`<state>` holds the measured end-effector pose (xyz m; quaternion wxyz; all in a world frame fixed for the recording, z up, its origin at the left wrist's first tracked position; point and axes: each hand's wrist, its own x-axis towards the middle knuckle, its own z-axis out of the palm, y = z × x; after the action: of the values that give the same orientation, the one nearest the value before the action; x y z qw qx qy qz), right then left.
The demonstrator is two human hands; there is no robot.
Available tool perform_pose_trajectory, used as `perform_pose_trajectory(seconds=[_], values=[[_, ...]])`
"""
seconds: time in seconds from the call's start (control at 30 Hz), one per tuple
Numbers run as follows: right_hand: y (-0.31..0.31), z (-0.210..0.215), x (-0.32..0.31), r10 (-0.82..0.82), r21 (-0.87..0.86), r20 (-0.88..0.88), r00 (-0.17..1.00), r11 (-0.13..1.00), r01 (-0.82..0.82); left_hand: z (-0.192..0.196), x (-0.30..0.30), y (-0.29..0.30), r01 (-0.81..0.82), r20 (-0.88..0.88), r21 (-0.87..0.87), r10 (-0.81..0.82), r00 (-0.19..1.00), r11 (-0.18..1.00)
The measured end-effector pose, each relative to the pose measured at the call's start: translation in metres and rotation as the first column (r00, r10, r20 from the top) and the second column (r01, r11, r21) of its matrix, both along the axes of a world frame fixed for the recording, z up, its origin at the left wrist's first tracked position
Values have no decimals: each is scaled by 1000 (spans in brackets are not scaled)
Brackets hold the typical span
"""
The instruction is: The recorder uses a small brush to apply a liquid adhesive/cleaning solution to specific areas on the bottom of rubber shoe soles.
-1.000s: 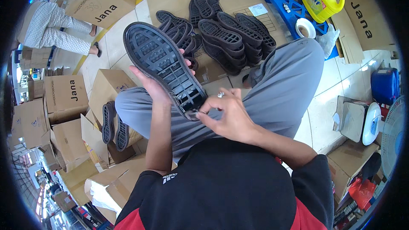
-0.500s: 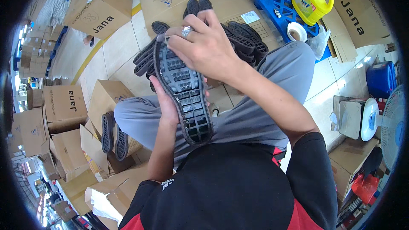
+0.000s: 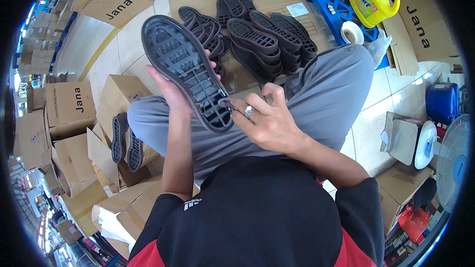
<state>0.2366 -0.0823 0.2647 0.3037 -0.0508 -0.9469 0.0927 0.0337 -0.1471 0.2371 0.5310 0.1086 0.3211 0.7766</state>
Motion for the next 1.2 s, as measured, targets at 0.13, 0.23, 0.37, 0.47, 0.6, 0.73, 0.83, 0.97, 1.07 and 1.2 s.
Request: perform_pose_trajectory(seconds=[0.13, 0.23, 0.37, 0.47, 0.6, 0.73, 0.83, 0.97, 1.07, 1.2], values=[[-8, 7, 10, 124, -213, 32, 992, 970, -115, 2, -9, 0, -47, -30, 50, 49, 998, 998], [2, 7, -2, 306, -482, -9, 952, 833, -273, 0, -5, 5, -28, 26, 4, 28, 999, 1000], [20, 1, -38, 231, -495, -95, 968, 833, -247, -2, 9, 11, 4, 20, -37, -3, 1000, 999], [36, 1, -56, 149, -297, -108, 983, 939, -175, -1, 20, 12, -144, -68, -87, 138, 988, 986], [46, -5, -68, 67, 62, -96, 993, 996, -61, -4, 22, 16, -263, -94, -166, 250, 964, 950], [29, -13, -42, 128, 133, -57, 990, 984, -120, -13, 11, 12, -9, -37, -86, 6, 999, 996], [12, -10, -11, 156, -3, -22, 988, 988, -156, -20, 0, 9, 23, 154, -22, -20, 988, 999], [8, -2, 4, 226, -234, 20, 974, 948, -216, -25, -7, 9, -27, 102, -59, 33, 994, 998], [34, -4, -11, 273, -489, 57, 960, 846, -211, -23, -1, 11, 2, 100, -67, 4, 995, 998], [64, -8, -39, 147, -393, 39, 988, 912, -120, -15, 16, 13, -27, 91, -145, 40, 995, 989]])
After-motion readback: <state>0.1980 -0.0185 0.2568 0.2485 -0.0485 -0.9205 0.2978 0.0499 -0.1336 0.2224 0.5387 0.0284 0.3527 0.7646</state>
